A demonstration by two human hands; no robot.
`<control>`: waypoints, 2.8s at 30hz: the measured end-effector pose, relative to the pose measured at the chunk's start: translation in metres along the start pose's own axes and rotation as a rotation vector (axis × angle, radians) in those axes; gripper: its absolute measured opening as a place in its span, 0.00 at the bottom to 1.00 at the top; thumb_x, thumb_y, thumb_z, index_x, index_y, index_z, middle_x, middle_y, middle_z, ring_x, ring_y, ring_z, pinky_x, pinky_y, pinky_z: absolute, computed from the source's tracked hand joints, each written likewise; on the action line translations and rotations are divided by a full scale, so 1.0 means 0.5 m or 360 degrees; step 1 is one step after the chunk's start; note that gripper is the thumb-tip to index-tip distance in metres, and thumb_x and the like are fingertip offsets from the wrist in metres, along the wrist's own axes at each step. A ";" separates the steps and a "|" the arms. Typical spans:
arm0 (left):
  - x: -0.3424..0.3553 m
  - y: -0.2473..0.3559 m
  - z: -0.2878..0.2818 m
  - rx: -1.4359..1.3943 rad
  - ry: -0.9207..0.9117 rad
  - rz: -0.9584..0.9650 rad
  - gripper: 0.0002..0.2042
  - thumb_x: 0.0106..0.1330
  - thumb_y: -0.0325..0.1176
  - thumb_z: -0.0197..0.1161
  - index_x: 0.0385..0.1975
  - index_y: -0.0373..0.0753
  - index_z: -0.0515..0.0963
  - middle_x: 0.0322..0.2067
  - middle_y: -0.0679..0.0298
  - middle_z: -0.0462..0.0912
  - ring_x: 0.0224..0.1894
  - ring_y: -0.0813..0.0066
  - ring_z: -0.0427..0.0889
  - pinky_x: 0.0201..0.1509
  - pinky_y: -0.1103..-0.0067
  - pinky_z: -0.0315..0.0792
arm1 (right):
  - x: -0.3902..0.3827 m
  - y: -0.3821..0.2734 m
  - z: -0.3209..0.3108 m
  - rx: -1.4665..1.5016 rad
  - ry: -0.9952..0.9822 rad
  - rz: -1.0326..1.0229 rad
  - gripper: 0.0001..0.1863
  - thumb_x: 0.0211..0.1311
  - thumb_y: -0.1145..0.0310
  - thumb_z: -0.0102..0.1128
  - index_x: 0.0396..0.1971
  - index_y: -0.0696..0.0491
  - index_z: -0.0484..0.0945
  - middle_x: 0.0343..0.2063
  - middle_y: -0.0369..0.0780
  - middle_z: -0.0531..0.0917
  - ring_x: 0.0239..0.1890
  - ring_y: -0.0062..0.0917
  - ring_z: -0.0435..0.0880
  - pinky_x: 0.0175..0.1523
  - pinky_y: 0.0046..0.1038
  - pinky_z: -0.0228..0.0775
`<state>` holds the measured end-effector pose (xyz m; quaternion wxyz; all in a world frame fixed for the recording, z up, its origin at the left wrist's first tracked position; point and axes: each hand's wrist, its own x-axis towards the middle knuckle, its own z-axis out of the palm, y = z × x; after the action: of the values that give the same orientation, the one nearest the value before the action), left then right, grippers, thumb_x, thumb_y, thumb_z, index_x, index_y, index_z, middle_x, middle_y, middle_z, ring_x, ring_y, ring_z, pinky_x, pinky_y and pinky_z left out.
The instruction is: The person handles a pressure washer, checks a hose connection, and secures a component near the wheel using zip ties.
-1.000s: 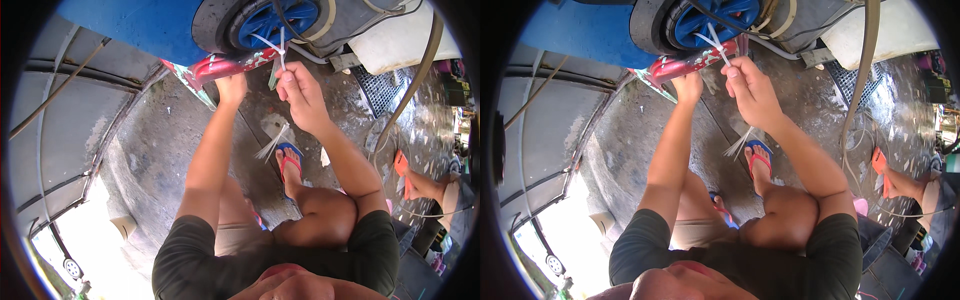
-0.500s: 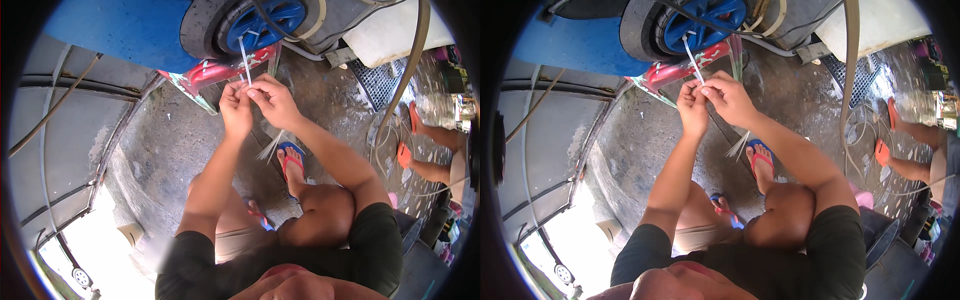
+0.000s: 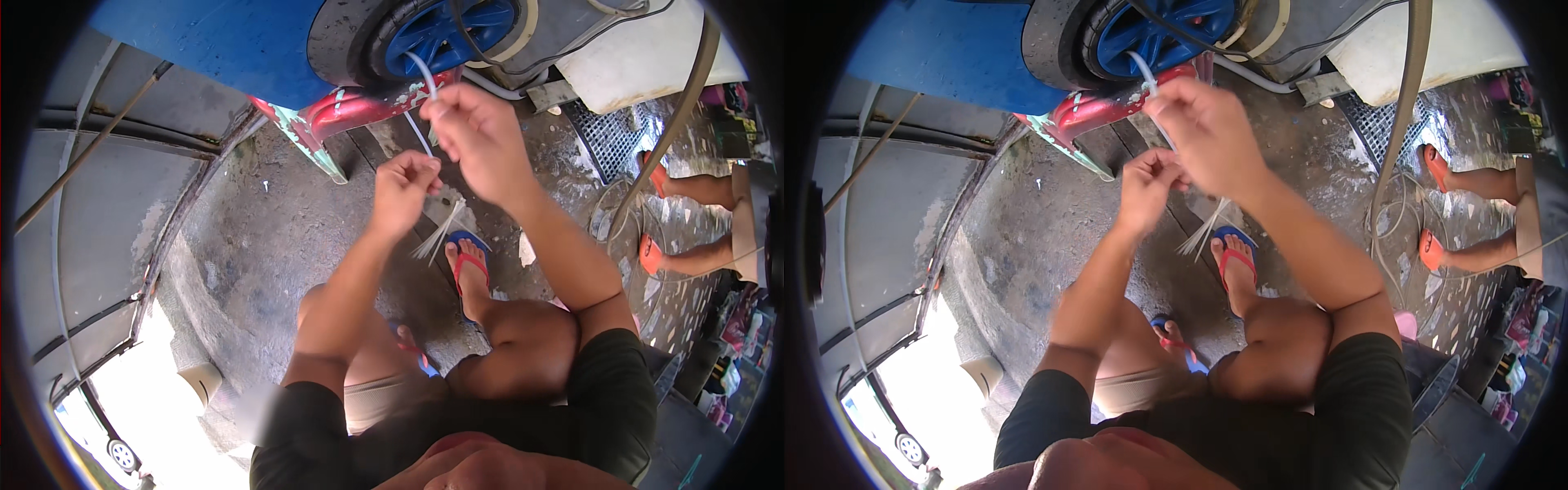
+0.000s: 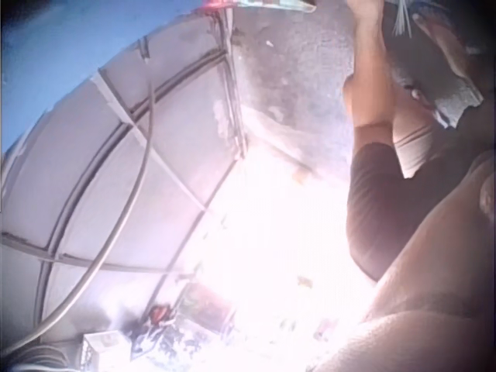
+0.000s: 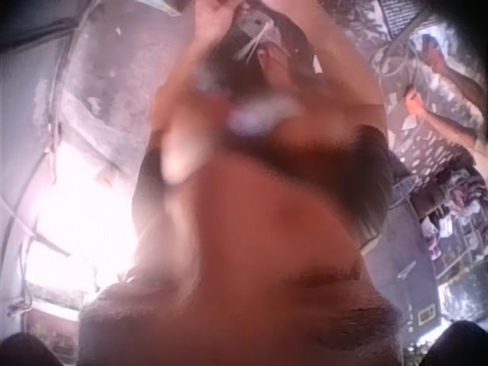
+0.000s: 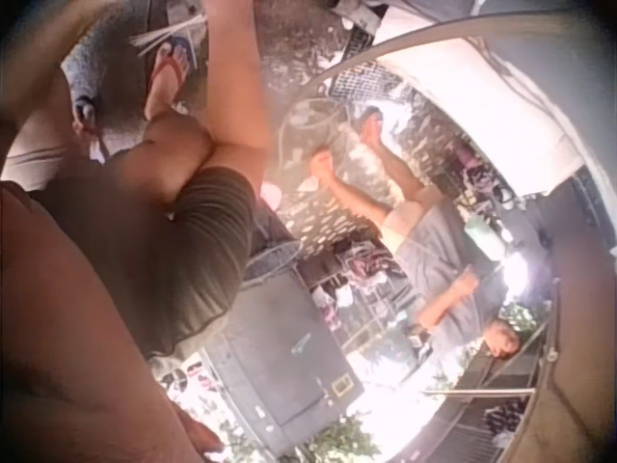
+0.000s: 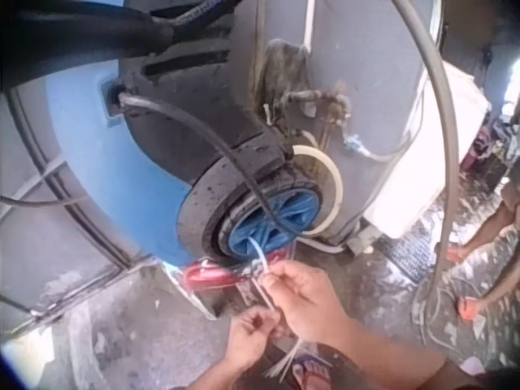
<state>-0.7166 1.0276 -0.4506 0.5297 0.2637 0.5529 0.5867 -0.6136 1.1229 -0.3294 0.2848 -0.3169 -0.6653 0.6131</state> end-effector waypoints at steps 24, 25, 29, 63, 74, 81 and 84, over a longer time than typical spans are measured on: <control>0.008 0.143 -0.024 -0.0539 0.0116 -0.0125 0.07 0.66 0.27 0.63 0.41 0.35 0.77 0.35 0.58 0.86 0.36 0.71 0.87 0.36 0.76 0.84 | -0.026 0.103 -0.028 0.0078 -0.0220 -0.0225 0.06 0.67 0.73 0.63 0.39 0.59 0.82 0.39 0.36 0.83 0.31 0.12 0.80 0.30 0.16 0.73; 0.008 0.143 -0.022 -0.0471 0.0154 -0.0090 0.06 0.66 0.26 0.63 0.40 0.34 0.77 0.35 0.58 0.86 0.35 0.71 0.87 0.35 0.76 0.84 | -0.022 0.104 -0.028 0.0069 -0.0220 -0.0237 0.06 0.67 0.73 0.63 0.39 0.59 0.82 0.40 0.36 0.82 0.30 0.12 0.80 0.30 0.16 0.73; 0.007 0.146 -0.013 -0.0346 0.0238 0.0007 0.06 0.64 0.24 0.65 0.38 0.31 0.78 0.33 0.57 0.86 0.33 0.71 0.87 0.34 0.77 0.84 | -0.014 0.104 -0.030 0.0025 -0.0216 -0.0223 0.05 0.66 0.72 0.64 0.38 0.58 0.83 0.39 0.35 0.81 0.29 0.12 0.80 0.28 0.15 0.73; 0.027 0.067 -0.037 -0.1044 -0.0540 -0.0209 0.13 0.71 0.34 0.60 0.51 0.36 0.78 0.46 0.59 0.83 0.41 0.72 0.81 0.48 0.72 0.75 | -0.022 0.133 -0.001 0.0453 -0.0174 0.0556 0.10 0.71 0.66 0.58 0.34 0.57 0.79 0.20 0.32 0.78 0.20 0.10 0.73 0.22 0.16 0.60; 0.058 0.067 -0.046 -0.1373 -0.0587 0.0053 0.12 0.77 0.39 0.52 0.48 0.38 0.75 0.47 0.59 0.81 0.55 0.58 0.80 0.65 0.57 0.71 | -0.092 0.165 0.063 -0.0146 0.0098 -0.0086 0.06 0.65 0.75 0.55 0.28 0.59 0.76 0.21 0.37 0.76 0.22 0.15 0.71 0.28 0.24 0.65; 0.059 0.082 -0.058 -0.0844 -0.0357 0.0148 0.12 0.75 0.36 0.57 0.46 0.33 0.78 0.32 0.64 0.80 0.46 0.66 0.83 0.54 0.70 0.75 | -0.052 0.196 0.041 -0.0514 -0.0037 -0.0318 0.05 0.63 0.74 0.57 0.28 0.59 0.75 0.21 0.40 0.78 0.20 0.20 0.73 0.28 0.28 0.67; 0.059 0.072 -0.064 -0.0396 -0.0158 0.0396 0.12 0.76 0.34 0.55 0.44 0.32 0.79 0.31 0.65 0.81 0.41 0.69 0.83 0.48 0.75 0.75 | -0.037 0.194 0.045 -0.0325 -0.0240 0.0164 0.04 0.66 0.77 0.52 0.35 0.59 0.77 0.28 0.34 0.80 0.31 0.17 0.76 0.35 0.23 0.70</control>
<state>-0.7658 1.0488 -0.4333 0.5082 0.2912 0.4124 0.6978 -0.6119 1.0988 -0.4276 0.1683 -0.3309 -0.7266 0.5781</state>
